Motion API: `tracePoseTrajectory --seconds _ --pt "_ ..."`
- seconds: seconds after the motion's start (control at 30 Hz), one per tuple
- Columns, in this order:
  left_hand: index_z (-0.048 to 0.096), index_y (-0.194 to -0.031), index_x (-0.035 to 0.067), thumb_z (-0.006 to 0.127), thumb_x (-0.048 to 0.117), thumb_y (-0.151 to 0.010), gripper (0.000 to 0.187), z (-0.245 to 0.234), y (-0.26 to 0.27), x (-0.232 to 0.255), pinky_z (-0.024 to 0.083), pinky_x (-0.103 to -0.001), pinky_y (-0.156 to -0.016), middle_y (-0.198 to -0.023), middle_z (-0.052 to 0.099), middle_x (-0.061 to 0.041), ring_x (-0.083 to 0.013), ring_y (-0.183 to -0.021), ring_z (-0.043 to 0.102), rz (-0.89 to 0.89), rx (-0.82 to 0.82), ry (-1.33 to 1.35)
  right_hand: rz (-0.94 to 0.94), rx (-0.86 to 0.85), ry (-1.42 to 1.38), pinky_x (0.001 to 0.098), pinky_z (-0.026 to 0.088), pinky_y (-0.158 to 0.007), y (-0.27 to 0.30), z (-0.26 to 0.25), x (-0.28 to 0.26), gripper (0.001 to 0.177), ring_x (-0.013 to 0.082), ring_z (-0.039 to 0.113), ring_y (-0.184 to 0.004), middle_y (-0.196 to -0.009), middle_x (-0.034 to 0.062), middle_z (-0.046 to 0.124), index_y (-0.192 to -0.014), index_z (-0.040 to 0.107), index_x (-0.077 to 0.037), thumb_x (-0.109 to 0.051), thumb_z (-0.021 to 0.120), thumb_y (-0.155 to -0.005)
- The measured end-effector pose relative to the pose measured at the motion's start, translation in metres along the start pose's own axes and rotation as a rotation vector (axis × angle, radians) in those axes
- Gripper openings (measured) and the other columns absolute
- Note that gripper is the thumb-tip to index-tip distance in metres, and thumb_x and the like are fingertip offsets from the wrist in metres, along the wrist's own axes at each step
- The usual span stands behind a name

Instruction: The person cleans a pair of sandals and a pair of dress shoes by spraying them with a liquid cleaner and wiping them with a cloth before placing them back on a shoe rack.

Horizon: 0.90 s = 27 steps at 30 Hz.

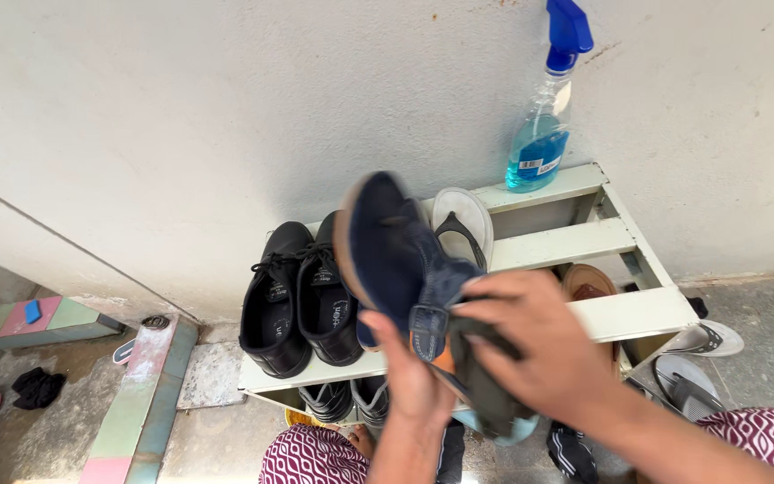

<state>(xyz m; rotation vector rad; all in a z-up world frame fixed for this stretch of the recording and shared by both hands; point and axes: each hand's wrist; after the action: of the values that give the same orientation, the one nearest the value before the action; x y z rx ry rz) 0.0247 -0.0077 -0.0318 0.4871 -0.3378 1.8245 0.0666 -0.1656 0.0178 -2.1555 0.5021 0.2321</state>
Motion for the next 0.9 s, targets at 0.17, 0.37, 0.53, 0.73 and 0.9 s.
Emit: tracePoseTrajectory --seconds 0.17,0.37,0.53,0.73,0.9 --pt "0.052 -0.144 0.004 0.037 0.082 -0.089 0.096 -0.037 -0.004 -0.018 0.052 -0.038 -0.097 -0.121 0.064 -0.011 -0.0225 -0.11 0.064 0.015 0.072 -0.147 -0.038 -0.099 0.003 0.0353 0.056 -0.09 0.013 0.026 -0.009 0.052 0.0249 0.066 -0.108 -0.125 0.0103 0.066 -0.131 0.065 -0.003 -0.015 0.077 -0.081" --pt "0.042 -0.15 0.007 0.037 0.081 -0.078 0.104 -0.008 -0.005 0.035 0.061 -0.043 -0.093 -0.137 0.063 -0.015 -0.0255 -0.115 0.069 0.055 -0.063 -0.058 -0.382 -0.317 -0.168 0.0345 0.056 -0.074 0.024 0.016 0.016 0.042 0.0208 0.069 -0.091 -0.101 0.0008 0.071 -0.122 0.073 -0.013 -0.022 0.086 -0.083" --pt "0.038 -0.152 0.002 0.037 0.084 -0.083 0.108 0.007 0.002 0.038 0.061 -0.047 -0.09 -0.135 0.061 -0.021 -0.0319 -0.111 0.069 -0.137 -0.326 0.037 -0.141 0.059 -0.172 0.0337 0.057 -0.082 0.003 -0.038 0.046 0.04 0.0157 0.07 -0.09 -0.101 -0.0025 0.072 -0.109 0.076 -0.013 -0.009 0.08 -0.07" --pt "0.04 -0.152 -0.008 0.033 0.071 -0.097 0.097 -0.018 -0.003 -0.003 0.062 -0.04 -0.083 -0.125 0.066 -0.03 -0.0315 -0.098 0.072 -0.481 -0.455 0.196 0.061 0.068 0.067 0.0372 0.055 -0.078 -0.01 -0.035 0.042 0.039 0.0244 0.067 -0.091 -0.099 0.0067 0.069 -0.108 0.077 -0.006 -0.003 0.081 -0.07" --pt "0.053 -0.147 -0.002 0.044 0.074 -0.092 0.095 -0.033 -0.007 -0.005 0.061 -0.037 -0.087 -0.122 0.072 -0.017 -0.0221 -0.102 0.073 -0.452 -0.131 -0.355 -0.176 -0.331 -0.111 0.037 0.056 -0.077 -0.001 -0.037 0.053 0.02 0.0273 0.066 -0.097 -0.092 0.0026 0.07 -0.074 0.068 -0.007 -0.004 0.076 -0.056"
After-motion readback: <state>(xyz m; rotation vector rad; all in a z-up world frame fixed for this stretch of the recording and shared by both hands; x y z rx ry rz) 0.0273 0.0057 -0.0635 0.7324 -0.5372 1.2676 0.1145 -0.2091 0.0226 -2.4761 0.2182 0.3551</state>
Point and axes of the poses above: each hand's wrist, its own y-axis away from the middle knuckle, its own z-axis out of the palm, x = y × z
